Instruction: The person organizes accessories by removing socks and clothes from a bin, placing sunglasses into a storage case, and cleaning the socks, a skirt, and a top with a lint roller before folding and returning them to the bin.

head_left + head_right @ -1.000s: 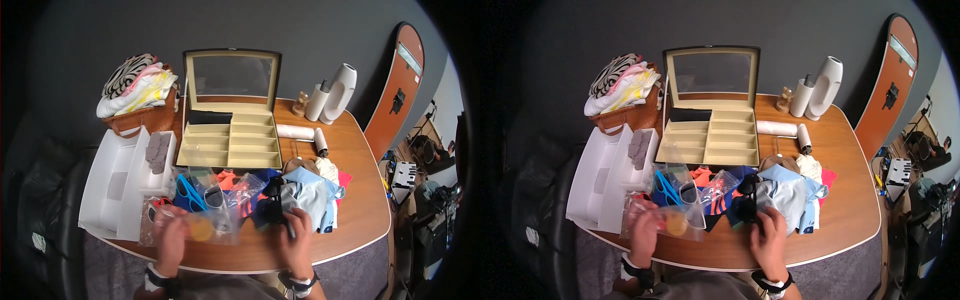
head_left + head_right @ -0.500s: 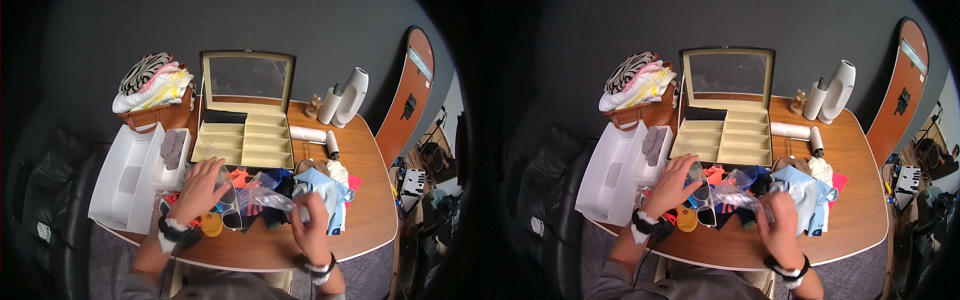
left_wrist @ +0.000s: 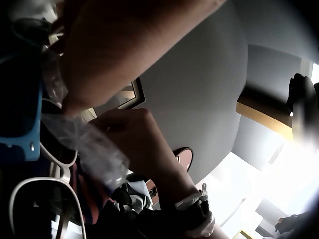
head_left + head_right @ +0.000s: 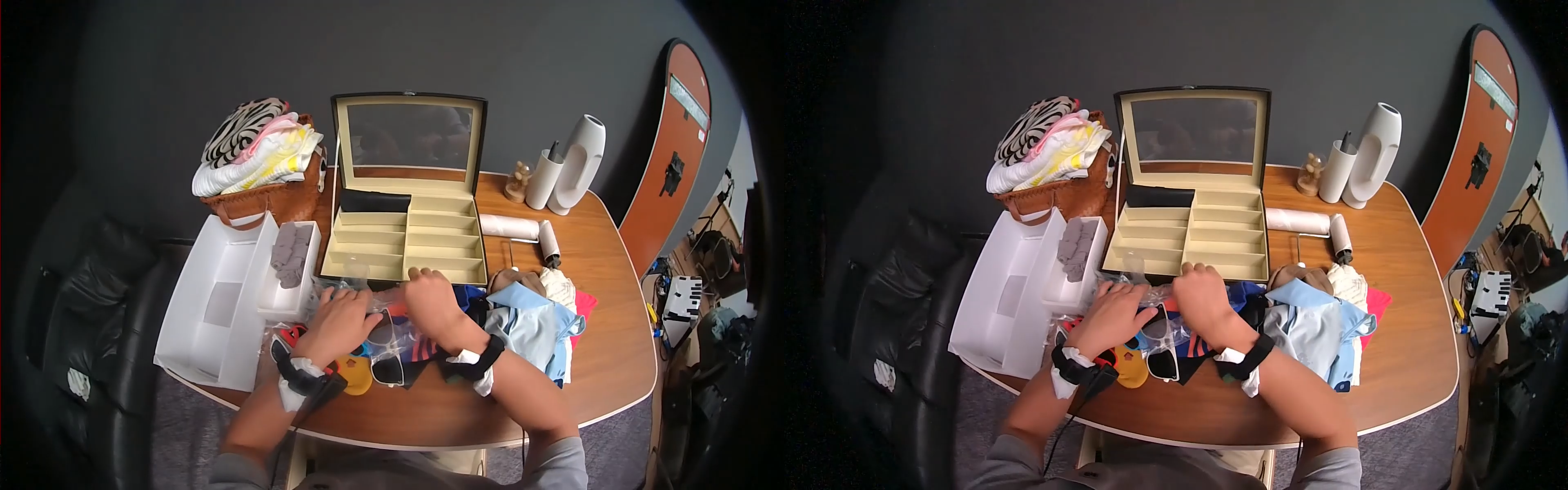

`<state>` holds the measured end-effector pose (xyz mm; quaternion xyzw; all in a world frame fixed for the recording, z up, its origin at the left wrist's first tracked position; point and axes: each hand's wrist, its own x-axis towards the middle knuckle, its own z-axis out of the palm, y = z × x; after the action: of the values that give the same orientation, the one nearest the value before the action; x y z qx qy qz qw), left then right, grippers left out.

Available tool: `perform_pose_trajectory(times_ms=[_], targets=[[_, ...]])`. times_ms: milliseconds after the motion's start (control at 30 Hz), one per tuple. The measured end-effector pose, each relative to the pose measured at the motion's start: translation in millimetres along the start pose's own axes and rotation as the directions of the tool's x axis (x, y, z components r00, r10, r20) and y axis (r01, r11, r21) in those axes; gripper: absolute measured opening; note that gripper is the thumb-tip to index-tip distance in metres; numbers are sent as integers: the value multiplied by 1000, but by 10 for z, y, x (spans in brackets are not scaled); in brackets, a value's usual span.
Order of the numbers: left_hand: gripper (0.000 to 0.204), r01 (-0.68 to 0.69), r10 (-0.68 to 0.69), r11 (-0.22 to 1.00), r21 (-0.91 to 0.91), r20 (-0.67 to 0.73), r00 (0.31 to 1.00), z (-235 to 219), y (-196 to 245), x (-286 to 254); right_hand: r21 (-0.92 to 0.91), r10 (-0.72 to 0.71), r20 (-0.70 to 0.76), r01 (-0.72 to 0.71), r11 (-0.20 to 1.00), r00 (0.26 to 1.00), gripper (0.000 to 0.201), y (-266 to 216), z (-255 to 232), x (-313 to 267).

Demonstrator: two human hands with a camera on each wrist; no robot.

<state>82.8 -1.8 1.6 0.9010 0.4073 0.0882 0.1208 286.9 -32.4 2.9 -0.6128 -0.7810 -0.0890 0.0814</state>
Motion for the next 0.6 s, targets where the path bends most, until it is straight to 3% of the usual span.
perform_pose_trajectory(times_ms=[33,133,233,433,533,567,600], targets=[[49,-4,4,1000,2,-10,1000,16,-1,29,-9,-37,45,37,999,998,9,12,21,5],[49,10,-11,999,53,24,1000,35,32,113,139,16,250,-52,989,968,9,-14,-12,-42],[52,16,-18,999,42,41,999,84,-3,194,201,57,200,-98,975,978,12,37,64,-54],[56,85,-77,994,-62,124,989,-57,12,244,246,7,430,-125,961,903,17,92,32,49],[53,96,-84,992,-83,130,988,-40,-50,279,303,-36,380,-88,949,924,17,202,-152,198],[51,73,-63,993,-89,108,992,-60,-69,282,324,58,393,-198,925,918,18,213,-282,282],[48,51,-43,994,-95,86,995,-98,-80,274,352,95,317,-210,912,944,18,265,-307,394]])
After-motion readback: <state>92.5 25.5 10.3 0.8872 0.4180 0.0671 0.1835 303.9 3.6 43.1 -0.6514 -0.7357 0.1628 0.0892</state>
